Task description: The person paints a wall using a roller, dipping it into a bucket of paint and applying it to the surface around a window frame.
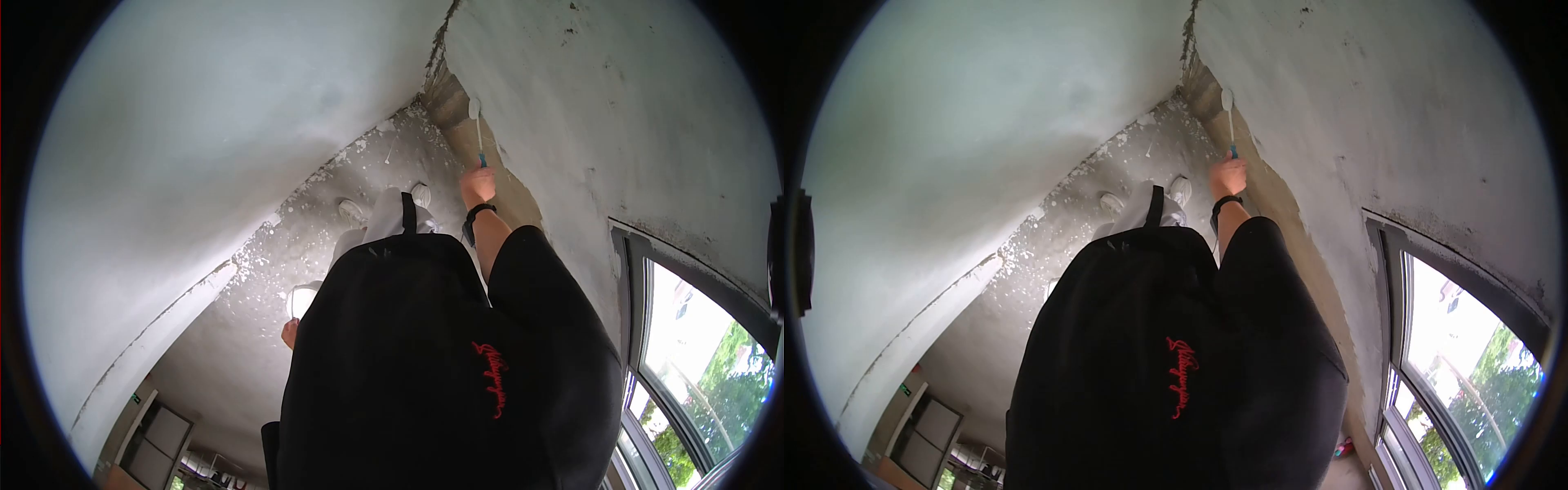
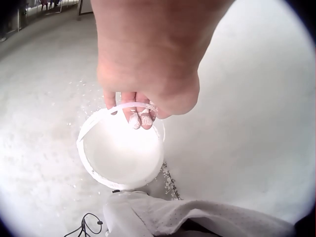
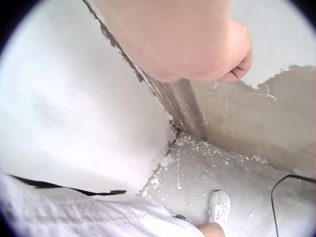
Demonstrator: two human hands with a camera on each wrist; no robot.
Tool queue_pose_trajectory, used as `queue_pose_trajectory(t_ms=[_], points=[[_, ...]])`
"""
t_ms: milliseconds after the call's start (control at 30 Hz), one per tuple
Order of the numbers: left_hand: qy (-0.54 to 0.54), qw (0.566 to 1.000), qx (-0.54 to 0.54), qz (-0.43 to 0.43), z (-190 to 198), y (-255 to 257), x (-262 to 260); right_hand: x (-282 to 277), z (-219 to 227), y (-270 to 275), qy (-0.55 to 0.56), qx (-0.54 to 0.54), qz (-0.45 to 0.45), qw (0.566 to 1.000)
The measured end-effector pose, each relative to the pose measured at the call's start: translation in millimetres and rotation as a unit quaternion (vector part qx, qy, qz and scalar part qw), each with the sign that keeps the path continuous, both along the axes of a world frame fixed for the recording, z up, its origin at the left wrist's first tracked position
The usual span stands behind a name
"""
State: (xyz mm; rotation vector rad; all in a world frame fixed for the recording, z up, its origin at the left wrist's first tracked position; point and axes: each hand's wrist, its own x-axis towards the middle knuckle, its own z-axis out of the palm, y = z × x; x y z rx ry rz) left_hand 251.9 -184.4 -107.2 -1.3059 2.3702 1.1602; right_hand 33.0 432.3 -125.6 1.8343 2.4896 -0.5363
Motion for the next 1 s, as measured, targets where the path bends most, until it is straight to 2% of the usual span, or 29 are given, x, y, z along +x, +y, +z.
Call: queue_pose_trajectory(t_ms=[67,100,133,167,200,267,367,467,567,667,800,900,1000], points=[[-0.030,0.998,-0.048,-0.004,21.9,13.2,-23.0,29.4,-9.2,6.7,-0.021,0.001,-0.014,1.000],[-0.032,0.998,-0.049,-0.015,6.7,-6.5,-22.2,41.6,-8.0,8.5,-0.023,0.000,-0.025,0.999],[-0.066,0.981,-0.070,-0.170,-26.2,-42.6,-16.1,52.2,-5.6,8.6,-0.023,0.008,-0.022,0.999],[-0.100,0.938,-0.091,-0.320,-39.6,-66.1,-15.0,65.2,-4.7,6.9,-0.026,0.016,-0.019,0.999],[-0.103,0.933,-0.092,-0.332,-37.3,-68.5,-19.7,77.7,-4.4,6.7,-0.031,0.014,-0.031,0.999],[-0.028,0.988,0.011,-0.152,-36.3,-59.8,-30.3,100.4,-2.8,7.4,-0.019,0.002,-0.037,0.999],[-0.020,0.988,0.040,-0.145,-22.9,-53.5,-63.9,128.5,1.6,4.1,-0.041,-0.002,-0.073,0.996],[-0.062,0.986,0.022,-0.150,-20.1,-46.8,-102.4,157.2,3.5,6.5,-0.051,-0.002,-0.086,0.995],[-0.080,0.980,-0.015,-0.180,18.0,-3.7,-145.0,188.8,3.2,9.7,-0.061,0.015,-0.097,0.993],[-0.071,0.964,-0.075,-0.243,6.5,-3.9,-179.2,224.2,1.0,12.7,-0.079,0.013,-0.140,0.987],[-0.083,0.942,-0.097,-0.310,19.7,27.5,-224.3,266.6,8.4,9.4,-0.097,0.027,-0.173,0.980],[-0.062,0.940,-0.070,-0.327,30.7,52.6,-252.4,291.3,14.8,-3.1,-0.124,0.034,-0.202,0.971],[-0.018,0.958,-0.049,-0.281,59.9,111.6,-270.1,314.4,13.7,-9.5,-0.155,0.054,-0.243,0.956]])
